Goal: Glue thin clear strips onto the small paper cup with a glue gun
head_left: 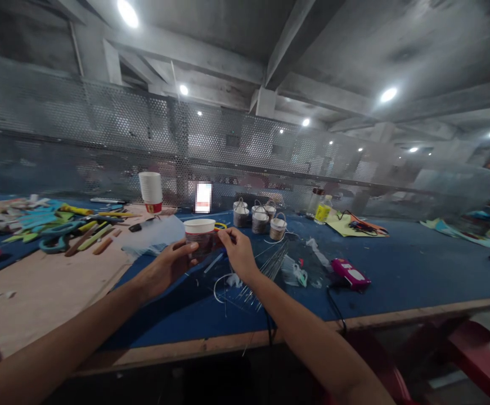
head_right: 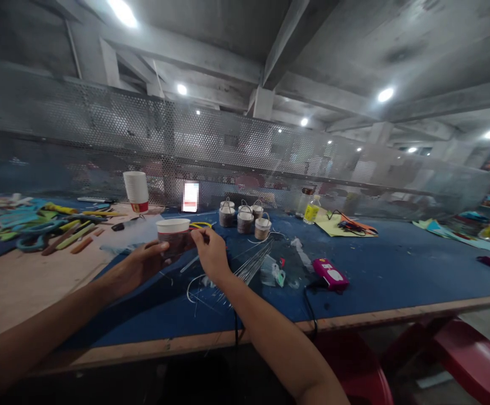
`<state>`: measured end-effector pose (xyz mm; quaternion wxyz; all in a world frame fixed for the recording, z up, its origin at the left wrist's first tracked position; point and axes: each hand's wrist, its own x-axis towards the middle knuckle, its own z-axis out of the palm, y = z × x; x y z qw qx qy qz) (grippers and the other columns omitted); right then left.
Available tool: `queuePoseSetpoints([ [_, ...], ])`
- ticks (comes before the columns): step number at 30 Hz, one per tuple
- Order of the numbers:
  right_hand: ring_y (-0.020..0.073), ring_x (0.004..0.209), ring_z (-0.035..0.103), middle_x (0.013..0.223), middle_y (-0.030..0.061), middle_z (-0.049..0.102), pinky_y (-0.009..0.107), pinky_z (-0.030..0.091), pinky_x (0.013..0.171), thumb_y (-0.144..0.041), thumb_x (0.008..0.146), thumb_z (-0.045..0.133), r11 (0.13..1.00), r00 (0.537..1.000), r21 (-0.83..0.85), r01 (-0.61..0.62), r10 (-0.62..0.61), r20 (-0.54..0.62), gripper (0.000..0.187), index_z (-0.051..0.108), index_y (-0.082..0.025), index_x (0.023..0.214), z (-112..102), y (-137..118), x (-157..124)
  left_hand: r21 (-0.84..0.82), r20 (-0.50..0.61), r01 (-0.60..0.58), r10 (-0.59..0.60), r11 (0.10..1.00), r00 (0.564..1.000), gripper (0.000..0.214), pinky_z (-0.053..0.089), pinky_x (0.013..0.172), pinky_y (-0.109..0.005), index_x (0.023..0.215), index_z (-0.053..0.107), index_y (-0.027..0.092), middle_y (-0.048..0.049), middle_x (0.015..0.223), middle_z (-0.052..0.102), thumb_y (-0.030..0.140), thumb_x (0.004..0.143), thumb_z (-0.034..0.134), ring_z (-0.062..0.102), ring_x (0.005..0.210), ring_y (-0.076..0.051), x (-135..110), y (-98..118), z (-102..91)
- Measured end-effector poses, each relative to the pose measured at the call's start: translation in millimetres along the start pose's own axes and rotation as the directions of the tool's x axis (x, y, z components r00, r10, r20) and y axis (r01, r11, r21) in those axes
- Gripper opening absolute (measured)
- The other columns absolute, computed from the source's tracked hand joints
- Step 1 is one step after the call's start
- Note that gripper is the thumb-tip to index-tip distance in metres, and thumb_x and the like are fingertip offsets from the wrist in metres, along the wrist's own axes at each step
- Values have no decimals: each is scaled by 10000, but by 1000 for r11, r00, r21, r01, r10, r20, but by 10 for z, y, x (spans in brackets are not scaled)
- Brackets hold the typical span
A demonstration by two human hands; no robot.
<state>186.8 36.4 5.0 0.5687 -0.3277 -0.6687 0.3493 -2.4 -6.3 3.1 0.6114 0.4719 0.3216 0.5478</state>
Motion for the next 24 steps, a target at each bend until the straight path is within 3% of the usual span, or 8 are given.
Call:
queuePoseSetpoints([
  [6, 179, 821, 747, 911, 24, 760, 286, 584, 826, -431, 1013, 605, 987, 991, -93, 133, -133, 11, 235, 682, -216, 955, 18, -4, -62, -36, 18, -30, 31, 999, 999, 438, 530, 1095, -405, 1312, 761, 186, -135, 1364, 770, 285, 887, 803, 686, 1303, -315, -3, 0, 32],
  [14, 174, 878, 729, 958, 37, 737, 293, 586, 856, -345, 1022, 647, 918, 942, -211, 335, -329, 62, 162, 707, -218, 941, 45, 47, -79, -39, -104, -63, 59, 997, 993, 412, 601, 982, -348, 1191, 794, 176, -115, 1280, 802, 191, 788, 880, 748, 1161, -277, 21, -22, 56],
  [18, 180, 956, 703, 983, 48, 732, 294, 558, 901, -299, 1037, 644, 824, 893, -343, 450, -421, 158, 133, 728, -217, 974, 58, 6, -133, -30, -128, -82, 77, 996, 989, 392, 604, 962, -326, 1164, 791, 176, -113, 1271, 795, 210, 788, 898, 744, 1122, -246, 84, -92, -40],
  [24, 177, 953, 695, 1006, 57, 736, 293, 518, 901, -372, 1076, 608, 683, 838, -489, 543, -400, 371, 221, 754, -217, 1018, 68, -21, -213, -20, -168, -76, 72, 997, 983, 467, 610, 793, -301, 1097, 759, 165, -98, 1112, 814, 224, 685, 970, 759, 892, -204, 52, -60, -12],
])
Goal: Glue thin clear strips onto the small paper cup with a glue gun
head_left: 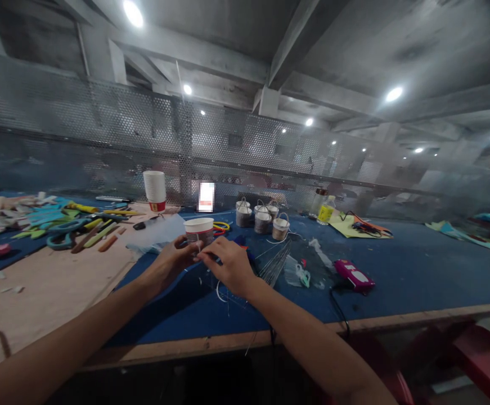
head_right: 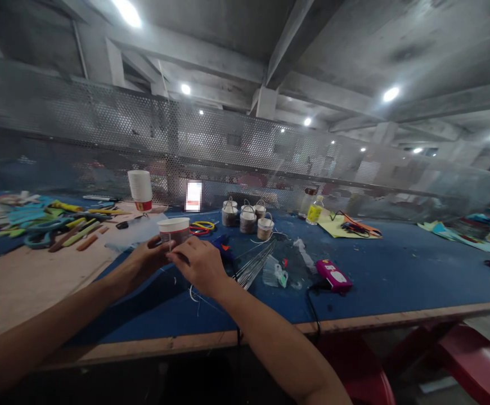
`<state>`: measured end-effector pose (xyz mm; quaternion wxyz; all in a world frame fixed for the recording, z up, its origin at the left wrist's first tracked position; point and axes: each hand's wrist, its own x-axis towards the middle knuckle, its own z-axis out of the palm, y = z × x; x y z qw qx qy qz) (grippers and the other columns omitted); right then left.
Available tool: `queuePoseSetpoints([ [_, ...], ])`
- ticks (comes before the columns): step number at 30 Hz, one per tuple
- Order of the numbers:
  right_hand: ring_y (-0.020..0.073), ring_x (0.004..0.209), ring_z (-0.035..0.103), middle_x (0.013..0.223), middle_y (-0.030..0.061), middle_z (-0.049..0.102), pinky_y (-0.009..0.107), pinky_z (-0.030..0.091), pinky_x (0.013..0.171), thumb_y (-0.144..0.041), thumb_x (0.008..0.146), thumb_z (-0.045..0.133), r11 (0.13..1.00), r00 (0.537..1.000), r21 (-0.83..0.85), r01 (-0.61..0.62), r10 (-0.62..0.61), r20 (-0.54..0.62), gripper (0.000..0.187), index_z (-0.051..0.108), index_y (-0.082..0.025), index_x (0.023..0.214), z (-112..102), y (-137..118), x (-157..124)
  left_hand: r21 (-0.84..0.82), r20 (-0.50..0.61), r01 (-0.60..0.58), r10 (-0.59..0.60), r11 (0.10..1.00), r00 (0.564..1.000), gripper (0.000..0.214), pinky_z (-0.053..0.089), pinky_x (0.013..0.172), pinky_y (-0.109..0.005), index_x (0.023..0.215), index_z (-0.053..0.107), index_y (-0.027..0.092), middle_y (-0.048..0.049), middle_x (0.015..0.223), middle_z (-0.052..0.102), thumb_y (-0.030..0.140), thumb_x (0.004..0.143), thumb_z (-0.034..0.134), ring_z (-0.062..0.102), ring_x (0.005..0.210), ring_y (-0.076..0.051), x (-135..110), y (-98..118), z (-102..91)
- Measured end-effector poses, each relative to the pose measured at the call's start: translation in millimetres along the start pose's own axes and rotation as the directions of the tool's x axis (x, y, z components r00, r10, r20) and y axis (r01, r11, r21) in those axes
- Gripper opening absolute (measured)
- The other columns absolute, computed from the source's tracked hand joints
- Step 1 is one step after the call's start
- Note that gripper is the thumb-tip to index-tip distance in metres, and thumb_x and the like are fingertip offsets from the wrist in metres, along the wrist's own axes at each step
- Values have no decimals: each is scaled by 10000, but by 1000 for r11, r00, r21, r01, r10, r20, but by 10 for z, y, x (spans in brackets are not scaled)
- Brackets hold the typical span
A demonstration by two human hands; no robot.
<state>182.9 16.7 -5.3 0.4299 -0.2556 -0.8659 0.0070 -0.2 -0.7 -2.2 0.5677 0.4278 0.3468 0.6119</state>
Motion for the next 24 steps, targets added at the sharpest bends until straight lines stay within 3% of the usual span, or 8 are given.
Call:
queuePoseSetpoints([
  [5, 204, 1008, 684, 1056, 81, 746, 333, 510, 933, -436, 1088, 564, 990, 981, -37, 136, -129, 148, 318, 766, -222, 968, -11, -68, -20, -12, -23, 31, -31, 999, 999, 371, 580, 669, -245, 1037, 754, 179, -23, 852, 785, 210, 721, 947, 722, 720, -158, -46, 65, 39],
  [8, 205, 1067, 679, 1130, 90, 736, 322, 514, 953, -429, 1098, 534, 992, 983, -31, 121, -115, 141, 338, 753, -217, 950, -143, -93, 6, -39, -11, 43, -43, 998, 999, 305, 577, 647, -232, 1016, 760, 178, -32, 849, 787, 198, 759, 922, 704, 684, -139, -26, 75, 7],
  [12, 192, 1078, 685, 1153, 78, 723, 296, 512, 945, -356, 1106, 518, 982, 987, -110, -151, 155, 28, 253, 724, -212, 1137, -479, 64, 77, -57, -36, 72, -74, 996, 997, 276, 591, 662, -209, 1051, 769, 170, -53, 899, 806, 143, 801, 881, 711, 681, -122, -5, 82, -33],
  [14, 208, 1050, 694, 1125, 77, 739, 312, 514, 924, -320, 1072, 589, 927, 942, -225, -300, 325, 84, 216, 702, -193, 1205, -616, 224, 79, -57, -57, 91, -94, 994, 994, 244, 590, 634, -199, 1022, 770, 167, -32, 804, 780, 146, 804, 880, 716, 657, -125, -3, 84, -43],
  [16, 230, 1076, 696, 1153, 92, 748, 329, 512, 926, -336, 1050, 629, 850, 868, -370, -374, 462, 183, 241, 695, -179, 1221, -677, 391, 33, -65, -75, 101, -106, 993, 992, 208, 592, 623, -194, 944, 764, 171, 11, 651, 703, 164, 786, 900, 728, 647, -138, -4, 82, -53],
  [18, 260, 1147, 684, 1239, 121, 733, 345, 510, 936, -392, 1033, 658, 789, 810, -494, -365, 531, 250, 320, 678, -165, 1259, -658, 523, -45, -74, -81, 100, -106, 992, 991, 199, 596, 624, -194, 878, 753, 174, 31, 572, 645, 174, 766, 917, 742, 654, -152, -6, 80, -59],
  [20, 297, 1212, 665, 1297, 147, 714, 371, 511, 954, -446, 1017, 678, 751, 773, -574, -326, 561, 295, 413, 654, -143, 1296, -590, 600, -120, -73, -82, 92, -98, 993, 992, 203, 601, 621, -200, 882, 760, 172, 10, 630, 696, 160, 756, 918, 745, 656, -153, -12, 83, -57],
  [24, 335, 1224, 670, 1290, 177, 719, 421, 505, 989, -537, 999, 677, 732, 754, -631, -256, 560, 343, 509, 629, -128, 1297, -427, 616, -170, -52, -77, 72, -76, 996, 994, 214, 606, 629, -214, 924, 783, 162, -29, 742, 768, 131, 754, 909, 736, 649, -151, -35, 93, -25],
])
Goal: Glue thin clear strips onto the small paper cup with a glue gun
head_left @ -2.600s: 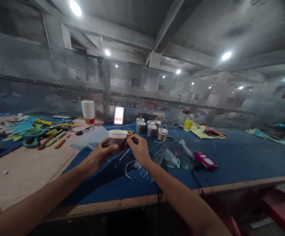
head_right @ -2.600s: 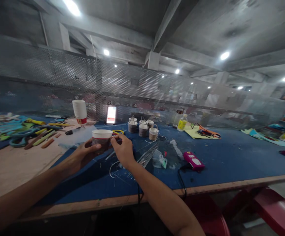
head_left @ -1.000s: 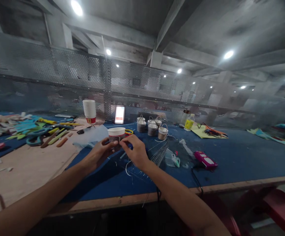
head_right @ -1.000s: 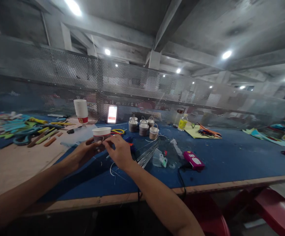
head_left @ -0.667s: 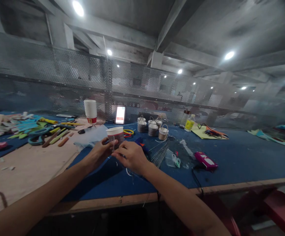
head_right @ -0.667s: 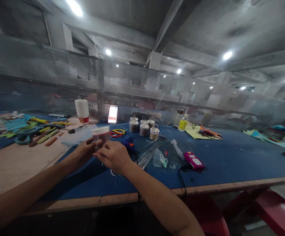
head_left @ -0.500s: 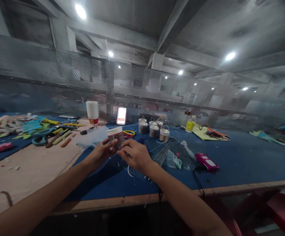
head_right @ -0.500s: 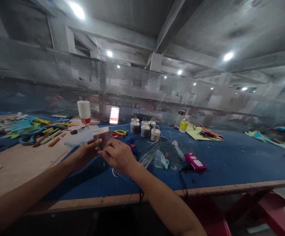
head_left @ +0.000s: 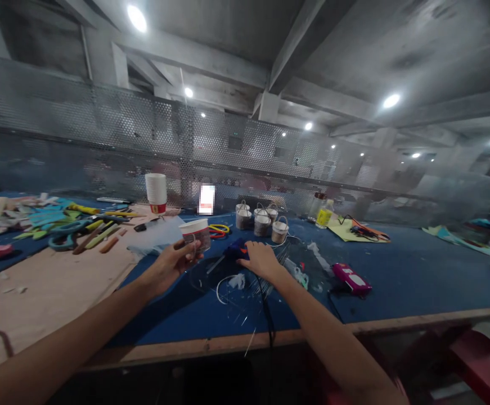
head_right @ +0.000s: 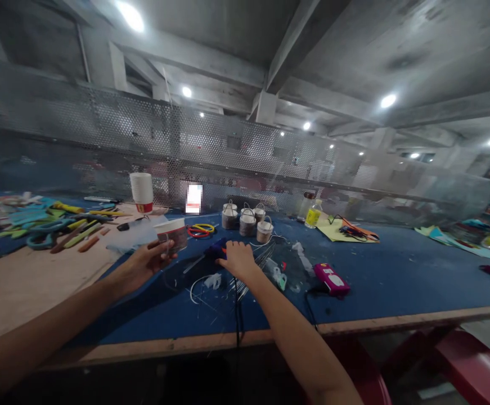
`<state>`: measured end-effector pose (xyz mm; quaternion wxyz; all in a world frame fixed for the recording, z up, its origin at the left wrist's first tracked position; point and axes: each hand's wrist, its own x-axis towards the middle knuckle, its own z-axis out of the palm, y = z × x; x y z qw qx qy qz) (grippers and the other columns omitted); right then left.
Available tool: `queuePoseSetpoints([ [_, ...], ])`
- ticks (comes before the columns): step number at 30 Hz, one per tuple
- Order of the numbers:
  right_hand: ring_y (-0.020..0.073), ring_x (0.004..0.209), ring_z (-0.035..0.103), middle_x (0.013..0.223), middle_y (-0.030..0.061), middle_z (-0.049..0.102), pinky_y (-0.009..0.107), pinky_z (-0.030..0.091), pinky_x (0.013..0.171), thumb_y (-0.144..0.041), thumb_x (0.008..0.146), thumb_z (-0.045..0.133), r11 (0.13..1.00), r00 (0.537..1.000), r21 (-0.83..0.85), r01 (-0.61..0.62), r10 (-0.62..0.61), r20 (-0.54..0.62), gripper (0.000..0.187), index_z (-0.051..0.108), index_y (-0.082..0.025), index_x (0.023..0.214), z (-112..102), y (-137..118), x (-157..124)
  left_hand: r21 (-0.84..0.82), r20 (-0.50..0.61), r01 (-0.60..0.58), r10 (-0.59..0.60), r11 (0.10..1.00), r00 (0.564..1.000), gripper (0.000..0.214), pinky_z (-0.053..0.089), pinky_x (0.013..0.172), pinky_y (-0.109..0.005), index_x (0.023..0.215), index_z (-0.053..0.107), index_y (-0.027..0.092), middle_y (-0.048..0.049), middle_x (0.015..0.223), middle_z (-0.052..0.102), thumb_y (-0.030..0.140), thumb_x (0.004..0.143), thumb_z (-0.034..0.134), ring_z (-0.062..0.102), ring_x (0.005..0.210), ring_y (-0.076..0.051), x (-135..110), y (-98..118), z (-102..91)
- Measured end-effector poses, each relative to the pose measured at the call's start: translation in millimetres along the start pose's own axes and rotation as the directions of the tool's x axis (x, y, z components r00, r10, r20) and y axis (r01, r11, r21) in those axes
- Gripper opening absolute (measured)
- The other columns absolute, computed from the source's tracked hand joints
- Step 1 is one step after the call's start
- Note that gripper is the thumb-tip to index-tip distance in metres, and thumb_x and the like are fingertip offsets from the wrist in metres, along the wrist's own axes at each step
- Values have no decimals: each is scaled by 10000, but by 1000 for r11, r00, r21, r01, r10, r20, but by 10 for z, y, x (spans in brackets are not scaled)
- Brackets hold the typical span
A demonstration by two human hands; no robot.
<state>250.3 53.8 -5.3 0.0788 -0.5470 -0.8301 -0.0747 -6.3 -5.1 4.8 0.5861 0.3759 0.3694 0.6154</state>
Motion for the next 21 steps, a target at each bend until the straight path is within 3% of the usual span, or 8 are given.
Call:
queuePoseSetpoints([
  [4, 318, 1167, 707, 1245, 183, 726, 409, 525, 959, -385, 1048, 606, 998, 1000, -60, 19, -18, 18, 346, 626, -123, 1274, 66, -103, 36, 14, 33, -9, 8, 1000, 999, 229, 607, 688, -218, 958, 782, 166, -25, 804, 792, 140, 766, 906, 721, 656, -127, -9, -9, 15],
  [8, 317, 1153, 713, 1238, 210, 698, 388, 546, 929, -271, 1032, 581, 997, 999, -61, -49, 48, -6, 285, 616, -105, 1260, 100, -88, 35, 9, 55, -32, 31, 999, 998, 278, 595, 698, -243, 1014, 775, 181, -39, 886, 812, 190, 773, 915, 728, 678, -138, 6, -25, -10],
  [11, 298, 1132, 717, 1293, 224, 665, 374, 554, 927, -241, 1020, 565, 987, 983, 65, -148, 154, -100, 351, 579, -89, 1336, 67, 24, 34, 25, 42, -46, 45, 999, 998, 302, 581, 687, -265, 1045, 782, 192, -58, 936, 818, 218, 775, 916, 749, 733, -171, 11, -26, -25],
  [14, 289, 1166, 694, 1327, 213, 655, 377, 542, 966, -275, 997, 572, 929, 936, 332, -164, 253, -246, 410, 571, -102, 1368, 1, 166, 67, 41, 29, -57, 55, 998, 998, 340, 580, 694, -276, 1065, 787, 202, -49, 937, 819, 222, 757, 930, 748, 735, -174, 4, -20, -23],
  [16, 272, 1115, 697, 1247, 178, 694, 376, 545, 948, -321, 980, 571, 832, 914, 552, -53, 263, -309, 398, 601, -119, 1322, -38, 232, 98, 55, 13, -55, 55, 997, 998, 371, 583, 681, -270, 1076, 779, 199, -46, 934, 821, 219, 742, 941, 745, 715, -168, -1, -16, -13],
  [18, 234, 900, 707, 1016, 102, 731, 350, 558, 820, -402, 974, 561, 658, 923, 749, 78, 235, -303, 405, 620, -134, 1273, -65, 241, 110, 71, -14, -48, 49, 996, 999, 388, 586, 669, -263, 1083, 767, 192, -57, 952, 827, 218, 740, 945, 746, 710, -165, -1, -17, -1],
  [21, 172, 631, 594, 726, -8, 642, 296, 502, 644, -507, 934, 600, 387, 939, 902, 193, 194, -284, 416, 661, -167, 1166, -97, 131, 48, 80, -62, -37, 42, 996, 997, 407, 593, 674, -269, 1093, 757, 185, -78, 970, 832, 220, 735, 949, 754, 721, -173, 9, -27, 9],
])
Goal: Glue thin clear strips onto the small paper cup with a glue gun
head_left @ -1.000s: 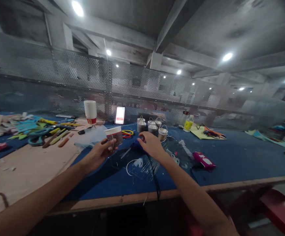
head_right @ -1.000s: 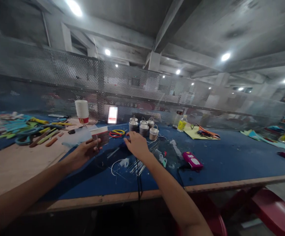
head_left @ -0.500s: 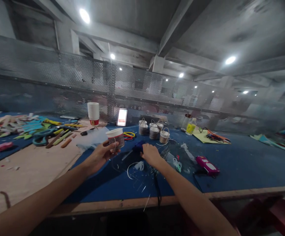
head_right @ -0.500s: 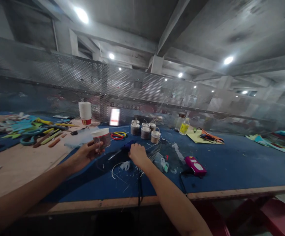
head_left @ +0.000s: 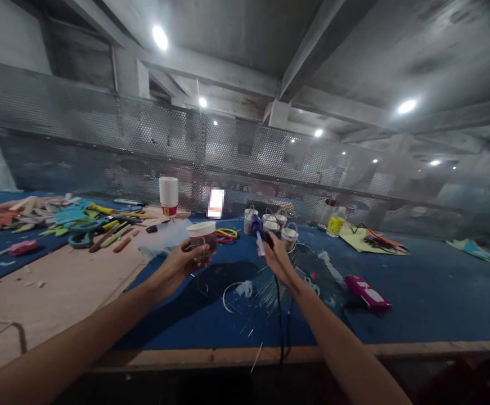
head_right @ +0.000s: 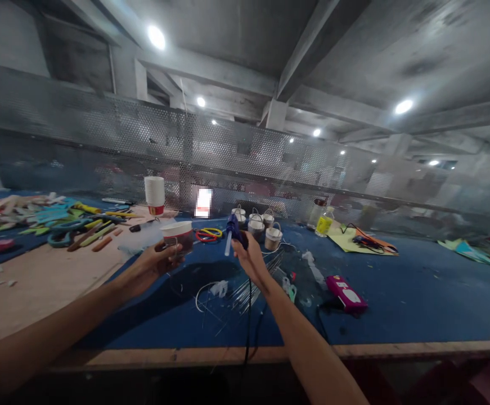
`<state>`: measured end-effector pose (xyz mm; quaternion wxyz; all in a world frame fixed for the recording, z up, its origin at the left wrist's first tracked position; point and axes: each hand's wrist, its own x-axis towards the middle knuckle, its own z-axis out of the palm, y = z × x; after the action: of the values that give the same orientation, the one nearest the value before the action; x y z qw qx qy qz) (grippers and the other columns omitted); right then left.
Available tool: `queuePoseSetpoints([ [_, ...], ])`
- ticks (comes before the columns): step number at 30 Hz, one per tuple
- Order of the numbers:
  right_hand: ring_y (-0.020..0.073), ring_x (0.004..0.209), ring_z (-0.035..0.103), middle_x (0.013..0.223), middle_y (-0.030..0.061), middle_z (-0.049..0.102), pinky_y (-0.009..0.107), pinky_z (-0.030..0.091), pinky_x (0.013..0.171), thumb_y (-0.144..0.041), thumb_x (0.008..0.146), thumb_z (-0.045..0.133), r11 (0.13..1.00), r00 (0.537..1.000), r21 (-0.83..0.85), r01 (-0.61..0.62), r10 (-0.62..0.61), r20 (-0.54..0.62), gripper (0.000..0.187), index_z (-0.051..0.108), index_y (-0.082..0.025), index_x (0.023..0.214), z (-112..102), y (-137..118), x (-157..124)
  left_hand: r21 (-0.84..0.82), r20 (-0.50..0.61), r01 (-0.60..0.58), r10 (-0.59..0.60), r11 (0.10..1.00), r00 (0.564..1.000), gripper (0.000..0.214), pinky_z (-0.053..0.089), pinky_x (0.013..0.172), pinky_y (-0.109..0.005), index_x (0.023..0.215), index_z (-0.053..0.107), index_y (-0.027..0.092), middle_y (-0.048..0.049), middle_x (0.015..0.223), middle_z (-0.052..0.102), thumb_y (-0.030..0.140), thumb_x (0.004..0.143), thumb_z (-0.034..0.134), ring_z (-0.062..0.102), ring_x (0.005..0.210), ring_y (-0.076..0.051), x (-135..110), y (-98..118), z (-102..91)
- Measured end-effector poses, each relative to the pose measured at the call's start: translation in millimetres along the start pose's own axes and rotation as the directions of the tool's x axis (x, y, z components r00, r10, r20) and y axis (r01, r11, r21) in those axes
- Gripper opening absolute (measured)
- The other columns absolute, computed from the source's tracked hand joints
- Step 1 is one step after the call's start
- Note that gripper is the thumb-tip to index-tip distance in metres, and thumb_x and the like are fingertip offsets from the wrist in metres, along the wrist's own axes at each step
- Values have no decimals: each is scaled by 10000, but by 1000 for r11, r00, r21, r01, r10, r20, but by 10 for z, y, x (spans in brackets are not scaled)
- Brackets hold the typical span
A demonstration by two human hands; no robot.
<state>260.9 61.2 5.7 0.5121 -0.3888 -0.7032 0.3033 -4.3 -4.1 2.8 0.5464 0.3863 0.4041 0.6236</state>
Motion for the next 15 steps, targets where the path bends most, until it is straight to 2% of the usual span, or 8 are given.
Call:
queuePoseSetpoints([
  [3, 150, 631, 557, 733, -13, 630, 282, 492, 642, -539, 924, 659, 989, 998, 145, 24, -31, 48, 384, 704, -199, 1098, 120, -150, -179, -1, 5, -19, 19, 1000, 1000, 446, 597, 714, -292, 1115, 759, 189, -96, 1031, 832, 209, 715, 956, 770, 775, -194, 7, -17, 1],
  [8, 142, 584, 504, 645, -25, 553, 269, 414, 560, -575, 969, 639, 992, 973, 122, -34, 4, 232, 375, 715, -210, 933, 241, -395, -443, 40, 46, -40, 38, 998, 998, 481, 571, 762, -322, 1151, 777, 186, -107, 1085, 823, 274, 716, 962, 765, 843, -214, -7, -41, 2],
  [11, 142, 631, 497, 698, -25, 562, 268, 416, 591, -469, 961, 686, 989, 958, 98, 111, -133, 253, 271, 656, -230, 838, 245, -468, -481, 56, 63, -60, 57, 997, 996, 467, 557, 765, -324, 1145, 777, 196, -94, 1091, 819, 296, 727, 958, 757, 838, -208, -3, -60, 0],
  [13, 153, 688, 514, 744, -19, 561, 274, 434, 632, -415, 954, 700, 976, 949, 57, 208, -216, 231, 275, 592, -236, 774, 233, -490, -474, 51, 55, -68, 65, 996, 996, 453, 552, 755, -323, 1121, 776, 206, -79, 1047, 820, 293, 717, 963, 754, 829, -212, 8, -76, -4],
  [15, 157, 717, 519, 765, -17, 548, 278, 437, 655, -397, 956, 699, 967, 943, 18, 255, -253, 216, 320, 534, -236, 735, 221, -500, -461, 58, 41, -66, 64, 996, 997, 454, 547, 743, -330, 1111, 775, 210, -81, 1026, 821, 291, 708, 966, 755, 824, -224, 21, -91, -9],
])
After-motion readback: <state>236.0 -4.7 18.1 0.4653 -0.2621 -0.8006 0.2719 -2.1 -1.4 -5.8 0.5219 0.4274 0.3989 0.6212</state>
